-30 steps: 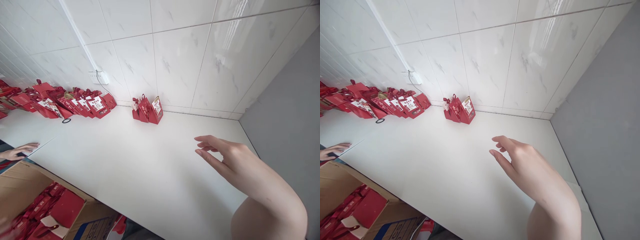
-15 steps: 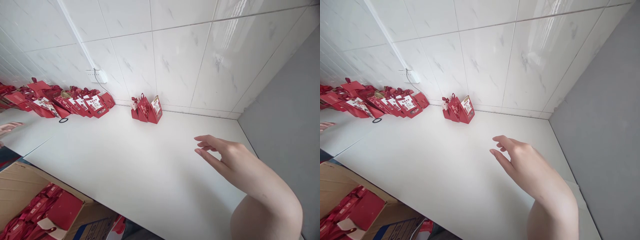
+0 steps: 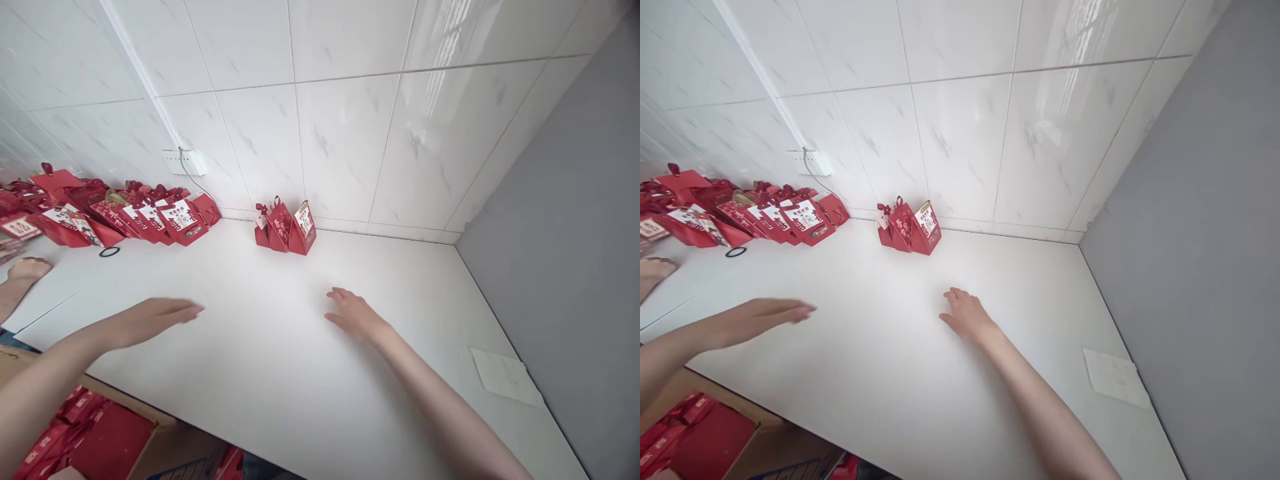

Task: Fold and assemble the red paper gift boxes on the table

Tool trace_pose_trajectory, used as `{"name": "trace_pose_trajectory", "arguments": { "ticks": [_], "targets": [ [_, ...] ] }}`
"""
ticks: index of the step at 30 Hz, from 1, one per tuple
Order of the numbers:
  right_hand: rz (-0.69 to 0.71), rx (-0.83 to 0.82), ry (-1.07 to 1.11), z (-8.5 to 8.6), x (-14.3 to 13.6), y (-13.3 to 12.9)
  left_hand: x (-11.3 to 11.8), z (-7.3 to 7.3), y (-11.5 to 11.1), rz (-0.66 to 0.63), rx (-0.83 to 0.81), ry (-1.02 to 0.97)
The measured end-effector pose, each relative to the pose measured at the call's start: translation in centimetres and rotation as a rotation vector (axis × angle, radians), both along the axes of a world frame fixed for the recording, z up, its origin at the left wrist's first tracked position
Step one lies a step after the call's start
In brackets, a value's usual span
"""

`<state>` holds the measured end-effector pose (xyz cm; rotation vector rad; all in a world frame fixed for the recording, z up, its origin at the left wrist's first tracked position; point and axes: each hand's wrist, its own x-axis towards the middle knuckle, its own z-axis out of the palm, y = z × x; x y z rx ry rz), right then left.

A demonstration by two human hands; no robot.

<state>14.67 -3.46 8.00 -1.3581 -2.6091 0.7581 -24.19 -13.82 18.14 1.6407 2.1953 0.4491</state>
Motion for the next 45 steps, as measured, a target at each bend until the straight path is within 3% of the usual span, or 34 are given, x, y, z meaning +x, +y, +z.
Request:
{"name": "trace_pose_trajectory", "arguments": {
  "ticks": [2, 5, 8, 11, 13, 16, 19, 22, 27, 30, 33, 36, 40, 45],
  "targets": [
    [-0.024, 0.014, -0.016, -3.4, -0.9, 0.5, 0.4, -1.0, 4.0, -0.185, -0.148, 0.0],
    [-0.031, 0.139, 0.058, -6.8, -1.0, 0.6, 2.9, -3.5, 11.2, -0.278, 0.035, -0.013],
    [-0.042, 0.229, 0.129, -8.3, -0.8, 0.8, 6.8, -5.5, 17.8, -0.232, 0.359, -0.043],
    [-0.05, 0.256, 0.178, -8.6, -0.9, 1.5, 10.9, -6.7, 23.1, -0.112, 0.684, -0.25],
    [-0.042, 0.257, 0.212, -8.6, -1.0, 2.0, 13.2, -7.7, 25.6, -0.024, 0.738, -0.345],
    [-0.032, 0.246, 0.273, -8.7, -1.0, 2.4, 15.6, -10.3, 27.6, 0.135, 0.63, -0.424],
    [-0.084, 0.221, 0.363, -9.0, -0.9, 2.8, 16.5, -13.4, 27.5, 0.166, 0.54, -0.502],
    [-0.23, 0.164, 0.534, -9.3, -0.9, 3.4, 16.5, -15.3, 25.7, 0.033, 0.456, -0.631],
    [-0.528, -0.003, 0.853, -8.7, -0.3, 4.5, 16.5, -15.0, 21.4, -0.273, 0.24, -0.85],
    [-0.483, -0.105, 0.996, -7.6, 0.1, 4.4, 17.6, -14.5, 18.7, -0.34, 0.109, -1.043],
    [-0.367, -0.066, 1.029, -6.6, 0.2, 3.9, 19.6, -14.5, 16.7, -0.345, 0.201, -1.144],
    [-0.338, 0.002, 0.975, -6.4, 0.0, 3.1, 21.2, -15.0, 15.5, -0.313, 0.359, -1.165],
    [-0.32, 0.13, 0.999, -6.3, -0.2, 2.0, 21.6, -15.8, 14.6, -0.177, 0.516, -0.924],
    [-0.384, 0.332, 0.993, -3.3, 0.6, 2.0, 21.4, -16.2, 14.1, -0.271, 0.589, -0.708]
  ]
}}
